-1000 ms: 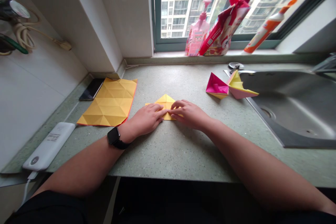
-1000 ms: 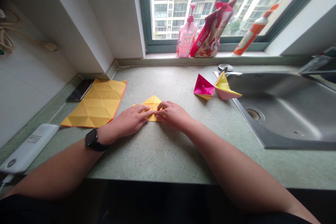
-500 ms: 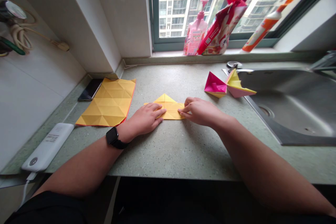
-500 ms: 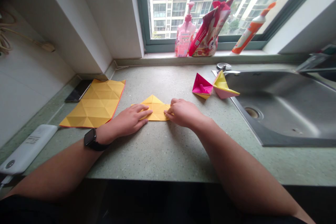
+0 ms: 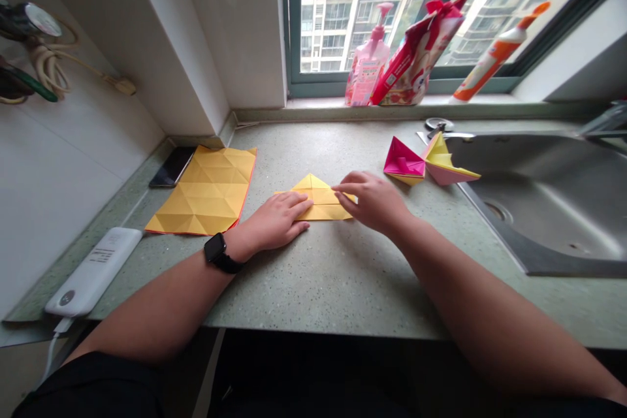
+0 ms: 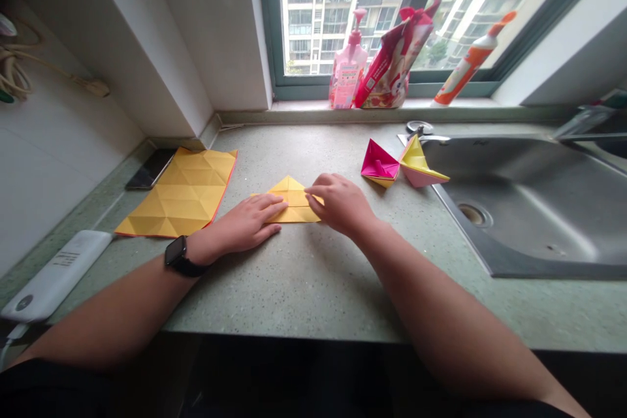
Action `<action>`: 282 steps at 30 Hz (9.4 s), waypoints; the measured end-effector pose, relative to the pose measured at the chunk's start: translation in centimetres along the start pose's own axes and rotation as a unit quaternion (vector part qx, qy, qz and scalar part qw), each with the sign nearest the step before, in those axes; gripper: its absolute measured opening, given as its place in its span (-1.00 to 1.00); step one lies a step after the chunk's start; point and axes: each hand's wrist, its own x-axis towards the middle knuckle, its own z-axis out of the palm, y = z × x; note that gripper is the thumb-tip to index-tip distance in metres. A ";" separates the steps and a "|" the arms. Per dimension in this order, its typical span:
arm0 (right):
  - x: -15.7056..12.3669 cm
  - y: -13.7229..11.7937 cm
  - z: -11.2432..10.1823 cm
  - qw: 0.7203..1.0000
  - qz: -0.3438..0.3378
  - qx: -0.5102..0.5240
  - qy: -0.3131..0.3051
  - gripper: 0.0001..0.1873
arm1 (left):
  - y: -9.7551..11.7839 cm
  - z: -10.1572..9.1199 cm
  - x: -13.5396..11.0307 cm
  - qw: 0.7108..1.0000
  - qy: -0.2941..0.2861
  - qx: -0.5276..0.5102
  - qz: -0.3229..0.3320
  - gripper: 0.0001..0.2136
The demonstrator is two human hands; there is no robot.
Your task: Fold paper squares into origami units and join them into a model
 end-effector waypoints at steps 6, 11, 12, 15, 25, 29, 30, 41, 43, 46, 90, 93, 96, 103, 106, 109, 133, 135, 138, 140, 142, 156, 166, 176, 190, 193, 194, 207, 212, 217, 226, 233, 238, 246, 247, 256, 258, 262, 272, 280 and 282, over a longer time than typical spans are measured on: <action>-0.3 -2.1 2.6 0.994 -0.078 0.006 -0.072 -0.75 | -0.1 0.0 0.2 1.000 -0.009 -0.017 -0.006 -0.55; -0.3 -2.3 2.3 0.993 -0.073 -0.010 -0.091 -0.77 | 0.8 -1.1 0.1 0.998 -0.026 0.039 -0.044 -0.66; -0.2 -2.3 2.2 0.993 -0.071 -0.011 -0.095 -0.77 | 0.9 -1.4 0.0 0.997 -0.026 0.050 -0.056 -0.68; -0.2 -2.3 2.0 0.993 -0.068 -0.009 -0.101 -0.77 | 1.0 -2.6 -0.5 0.992 -0.027 0.074 -0.094 -0.72; -0.3 -1.9 2.0 0.991 -0.074 0.004 -0.109 -0.72 | 0.1 -4.6 -2.3 0.976 -0.050 0.109 -0.181 -0.66; -0.3 -1.8 2.0 0.992 -0.072 0.006 -0.107 -0.70 | -0.3 -4.6 -2.9 0.963 -0.010 0.160 -0.218 -0.54; -0.3 -1.8 2.1 0.992 -0.071 0.006 -0.107 -0.70 | -0.5 -4.7 -2.9 0.961 0.005 0.169 -0.220 -0.56; -0.3 -1.0 2.6 0.993 -0.069 0.038 -0.084 -0.68 | -1.5 -4.6 -1.7 0.997 0.005 0.081 0.017 -0.89; -0.3 -1.0 2.6 0.994 -0.067 0.037 -0.084 -0.67 | -1.5 -4.5 -1.6 0.996 0.008 0.087 0.023 -0.90; -0.4 -1.3 2.6 0.994 -0.064 0.028 -0.082 -0.67 | -1.8 -4.4 -1.4 0.995 0.037 0.092 0.022 -0.88; -0.5 -0.3 2.6 0.999 -0.042 0.001 0.034 -0.25 | 0.5 -1.4 -0.9 0.998 -0.031 0.010 -0.057 -0.53; -0.6 -0.7 2.8 0.998 -0.068 -0.005 -0.006 -0.35 | 0.4 -1.3 -0.7 0.997 -0.045 -0.002 -0.057 -0.46; -0.4 -0.9 2.9 0.997 -0.072 0.001 -0.027 -0.47 | 0.3 -1.3 -0.7 0.997 -0.055 -0.014 -0.060 -0.47; 0.0 -1.0 2.4 0.994 -0.086 0.030 -0.053 -0.71 | -0.2 -1.1 -0.8 0.998 0.002 0.001 -0.064 -0.69; -0.1 -1.3 2.1 0.992 -0.108 0.031 -0.059 -0.73 | -0.4 -0.9 -0.7 0.998 0.031 -0.010 -0.062 -0.73; -0.2 -1.6 1.8 0.988 -0.131 0.034 -0.078 -0.73 | -0.6 -0.9 -0.5 0.997 0.051 -0.026 -0.056 -0.78; -0.3 -1.0 2.0 0.994 -0.066 0.026 -0.079 -0.64 | -1.0 -1.0 -0.1 0.994 0.076 -0.047 -0.066 -0.86; -0.4 -1.0 2.1 0.995 -0.061 0.023 -0.080 -0.64 | -1.0 -0.9 0.0 0.993 0.082 -0.051 -0.071 -0.87; -0.5 -0.8 2.3 0.995 -0.050 0.018 -0.079 -0.63 | -1.1 -0.8 0.1 0.991 0.086 -0.060 -0.081 -0.88; -0.5 -0.7 2.5 0.996 -0.040 0.013 -0.075 -0.61 | -1.1 -0.7 0.1 0.990 0.088 -0.067 -0.088 -0.88; -0.5 -0.5 2.7 0.997 -0.024 0.009 -0.068 -0.58 | -1.2 -0.5 0.2 0.988 0.091 -0.076 -0.094 -0.88; 0.0 -0.1 3.4 0.996 0.063 0.015 -0.056 -0.51 | -2.0 0.5 0.3 0.984 0.158 -0.006 -0.077 -0.70; -0.1 -0.8 3.1 0.998 0.023 -0.049 0.009 -0.56 | 0.3 0.7 0.6 0.995 0.093 -0.007 0.021 -0.78; 0.3 -1.0 4.6 0.999 0.036 -0.022 -0.012 -0.78 | 1.1 -0.4 0.4 0.998 0.061 0.019 -0.003 -0.79; 0.8 -0.9 5.6 0.996 0.081 0.006 -0.034 -0.51 | 0.9 -0.5 0.5 0.999 0.045 0.010 -0.007 -0.77; 0.9 -0.3 6.0 0.995 0.082 0.018 -0.053 -0.44 | 0.9 -0.5 0.5 0.999 0.044 0.001 -0.010 -0.75; 1.0 -0.1 6.1 0.995 0.082 0.022 -0.058 -0.41 | 1.0 -0.5 0.5 0.999 0.043 -0.001 -0.012 -0.75; -0.3 4.5 5.1 0.981 0.146 0.015 -0.127 -0.13 | 0.8 -0.6 0.1 0.998 0.037 -0.047 -0.025 -0.79; -0.9 6.8 4.0 0.971 0.177 0.020 -0.161 0.00 | 0.4 -0.5 0.0 0.997 0.033 -0.066 -0.028 -0.79; -1.4 9.0 2.7 0.971 0.162 0.028 -0.173 -0.01 | 0.2 -0.7 -0.1 0.996 0.022 -0.083 -0.034 -0.77; -0.1 1.9 -0.6 0.992 0.034 0.096 0.070 -0.40 | 0.0 -0.6 -0.1 0.996 0.036 -0.083 -0.009 -0.79; -0.2 -2.7 2.4 0.994 -0.045 0.081 -0.063 -0.42 | -0.1 -0.5 0.0 0.997 0.037 -0.067 0.006 -0.77; 0.0 -1.7 3.2 0.990 -0.035 0.095 -0.098 -0.42 | -0.1 -0.4 0.1 0.998 0.030 -0.045 0.026 -0.72; -0.1 -1.6 3.3 0.989 -0.021 0.113 -0.092 -0.45 | 0.0 -2.0 -0.6 0.999 0.003 0.037 -0.029 -0.73; -0.1 -1.5 3.4 0.989 -0.020 0.118 -0.091 -0.44 | -0.1 -2.4 -0.8 0.998 -0.007 0.042 -0.042 -0.73; -0.1 -1.0 3.7 0.987 -0.024 0.129 -0.095 -0.43 | -0.7 -6.0 -2.9 0.982 -0.099 0.055 -0.148 -0.68; -0.1 -1.0 3.6 0.987 -0.027 0.129 -0.096 -0.45 | -1.1 -6.2 -3.2 0.982 -0.097 0.047 -0.157 -0.71; -0.1 -1.0 3.5 0.988 -0.033 0.120 -0.096 -0.45 | -1.9 -6.3 -2.7 0.982 -0.044 0.065 -0.169 -0.75; -0.2 -0.9 3.1 0.986 -0.088 0.124 -0.068 -0.79 | -2.0 -2.7 -0.7 0.996 0.072 -0.023 0.046 -0.75; -0.1 0.2 3.5 0.990 -0.082 0.104 -0.043 -0.78 | -2.5 -2.0 -0.7 0.997 -0.053 -0.014 0.058 -0.58; -0.1 0.4 4.0 0.995 -0.061 0.081 -0.024 -0.73 | -2.4 -2.2 -0.7 0.998 -0.050 0.010 0.043 -0.51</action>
